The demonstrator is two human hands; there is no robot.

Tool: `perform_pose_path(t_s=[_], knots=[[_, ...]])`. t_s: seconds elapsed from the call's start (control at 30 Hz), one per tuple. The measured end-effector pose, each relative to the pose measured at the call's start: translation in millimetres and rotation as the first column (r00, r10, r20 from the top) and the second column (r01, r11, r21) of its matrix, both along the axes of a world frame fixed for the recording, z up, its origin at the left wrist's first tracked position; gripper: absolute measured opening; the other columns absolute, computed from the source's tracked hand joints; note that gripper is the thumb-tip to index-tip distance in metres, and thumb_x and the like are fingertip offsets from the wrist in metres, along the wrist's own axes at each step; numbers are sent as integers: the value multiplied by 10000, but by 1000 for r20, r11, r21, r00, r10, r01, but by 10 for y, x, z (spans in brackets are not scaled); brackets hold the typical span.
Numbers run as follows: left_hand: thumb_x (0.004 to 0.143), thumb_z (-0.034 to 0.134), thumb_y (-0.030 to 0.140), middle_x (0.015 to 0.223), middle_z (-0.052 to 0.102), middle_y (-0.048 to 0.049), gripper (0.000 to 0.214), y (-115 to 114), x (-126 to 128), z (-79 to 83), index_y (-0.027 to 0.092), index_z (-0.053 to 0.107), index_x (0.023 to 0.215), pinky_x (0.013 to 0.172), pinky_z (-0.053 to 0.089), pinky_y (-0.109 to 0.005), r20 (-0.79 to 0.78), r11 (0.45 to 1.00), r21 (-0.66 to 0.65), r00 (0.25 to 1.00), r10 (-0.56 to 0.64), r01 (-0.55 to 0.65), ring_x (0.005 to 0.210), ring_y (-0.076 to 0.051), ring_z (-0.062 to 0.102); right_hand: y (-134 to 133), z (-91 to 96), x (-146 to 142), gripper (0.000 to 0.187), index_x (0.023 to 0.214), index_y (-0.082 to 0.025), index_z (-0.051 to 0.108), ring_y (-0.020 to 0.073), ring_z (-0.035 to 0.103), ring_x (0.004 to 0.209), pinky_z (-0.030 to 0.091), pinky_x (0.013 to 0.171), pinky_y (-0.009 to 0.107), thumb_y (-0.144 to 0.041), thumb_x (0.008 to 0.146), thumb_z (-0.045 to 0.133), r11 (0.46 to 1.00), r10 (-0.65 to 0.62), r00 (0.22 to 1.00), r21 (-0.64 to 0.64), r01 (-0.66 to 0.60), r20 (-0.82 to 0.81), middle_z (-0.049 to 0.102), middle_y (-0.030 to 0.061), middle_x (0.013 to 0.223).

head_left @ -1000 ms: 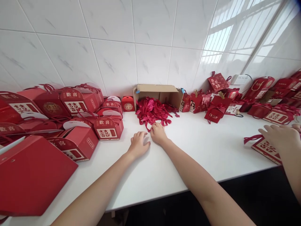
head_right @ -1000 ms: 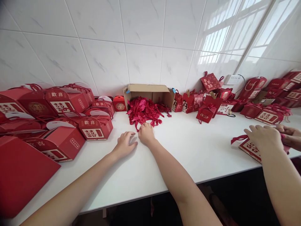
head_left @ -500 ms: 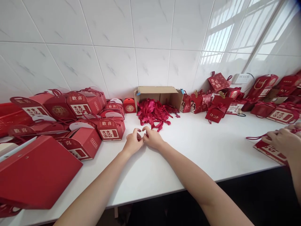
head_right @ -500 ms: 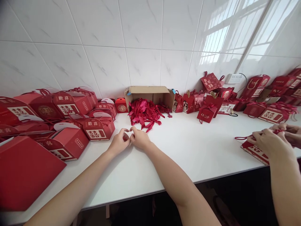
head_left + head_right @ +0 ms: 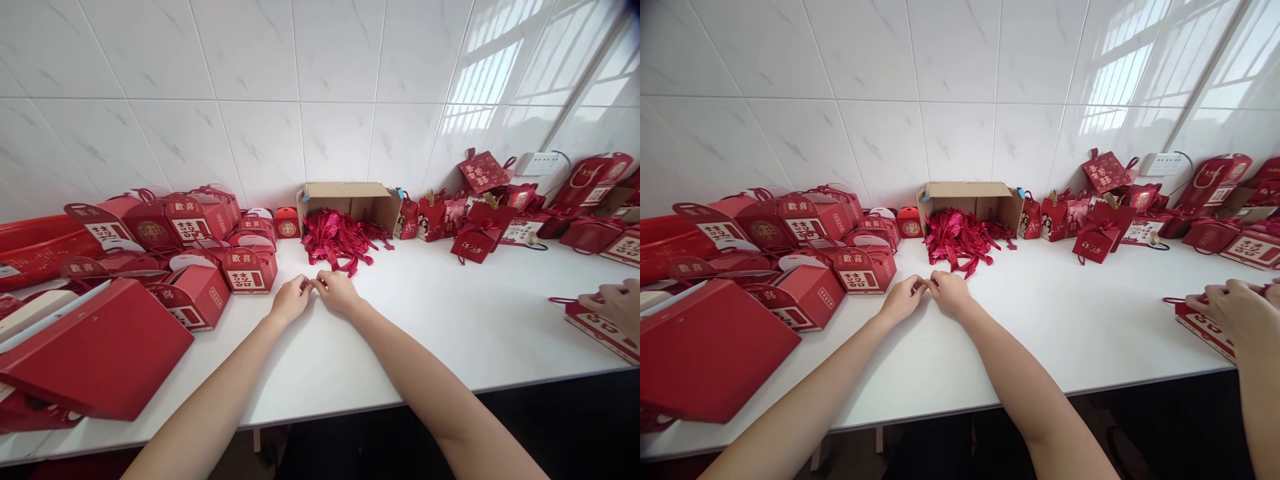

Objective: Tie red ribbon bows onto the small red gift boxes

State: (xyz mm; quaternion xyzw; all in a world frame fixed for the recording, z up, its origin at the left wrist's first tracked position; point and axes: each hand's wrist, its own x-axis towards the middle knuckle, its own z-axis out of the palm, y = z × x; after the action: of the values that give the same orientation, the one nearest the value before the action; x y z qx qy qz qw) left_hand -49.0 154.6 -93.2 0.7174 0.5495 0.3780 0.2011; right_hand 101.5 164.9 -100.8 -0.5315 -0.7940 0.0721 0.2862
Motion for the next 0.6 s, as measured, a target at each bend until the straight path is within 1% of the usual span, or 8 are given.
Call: perform_pose_path(t_s=[0.1,0.2,0.27,0.33,0.4,0.47,0.53,0.6], knots=[[716,583,464,525,567,-13,275,19,-24,-4,230,585,571,541,316,-286,8,999,-38,1000,27,-27,522,-186,476,38,25,84,232,846,-210,600,162,587,728,302,592,250,-338,934,427,998,-68,998,11,68,-17,678,34,852],[729,558,494,547,593,-18,322,53,-55,3,223,588,558,543,331,-285,44,998,-41,998,48,-46,531,-184,497,103,33,222,287,879,-200,595,176,581,739,326,625,263,-343,957,358,984,-176,983,15,177,-50,671,46,845],[753,518,507,525,572,-7,341,75,-73,10,219,590,585,551,350,-283,79,997,-38,995,65,-62,521,-177,498,149,25,314,315,907,-186,598,189,578,779,352,675,277,-329,964,323,969,-245,967,11,247,-72,665,64,872],[767,490,518,494,532,8,357,89,-85,14,214,587,605,556,361,-280,107,997,-34,991,77,-74,510,-170,490,179,12,370,327,949,-173,605,215,567,877,368,763,308,-326,962,317,953,-302,949,10,304,-91,651,93,962],[769,486,520,499,521,13,359,88,-86,10,211,587,618,565,361,-278,116,997,-23,990,78,-76,521,-167,489,184,-1,366,336,1039,-168,598,252,525,1015,351,870,361,-349,956,326,940,-336,936,15,340,-105,609,123,1111],[764,501,511,515,528,13,347,71,-73,-4,212,590,612,576,351,-279,102,998,-5,993,60,-60,538,-165,485,164,-16,302,368,1177,-175,549,277,448,1150,307,955,408,-375,950,340,942,-329,938,27,334,-105,530,135,1269],[759,517,495,509,524,16,336,47,-49,-25,216,580,582,572,333,-280,69,1000,10,997,27,-28,530,-161,465,134,-39,211,411,1287,-178,481,274,379,1241,262,1011,421,-374,942,370,961,-272,959,37,276,-78,461,132,1369],[756,529,477,491,511,16,340,27,-24,-47,217,552,538,563,324,-281,30,1000,20,1000,-5,4,514,-159,444,110,-71,136,435,1328,-165,452,267,337,1293,219,1045,431,-342,933,404,980,-198,980,31,199,-36,428,135,1414]])
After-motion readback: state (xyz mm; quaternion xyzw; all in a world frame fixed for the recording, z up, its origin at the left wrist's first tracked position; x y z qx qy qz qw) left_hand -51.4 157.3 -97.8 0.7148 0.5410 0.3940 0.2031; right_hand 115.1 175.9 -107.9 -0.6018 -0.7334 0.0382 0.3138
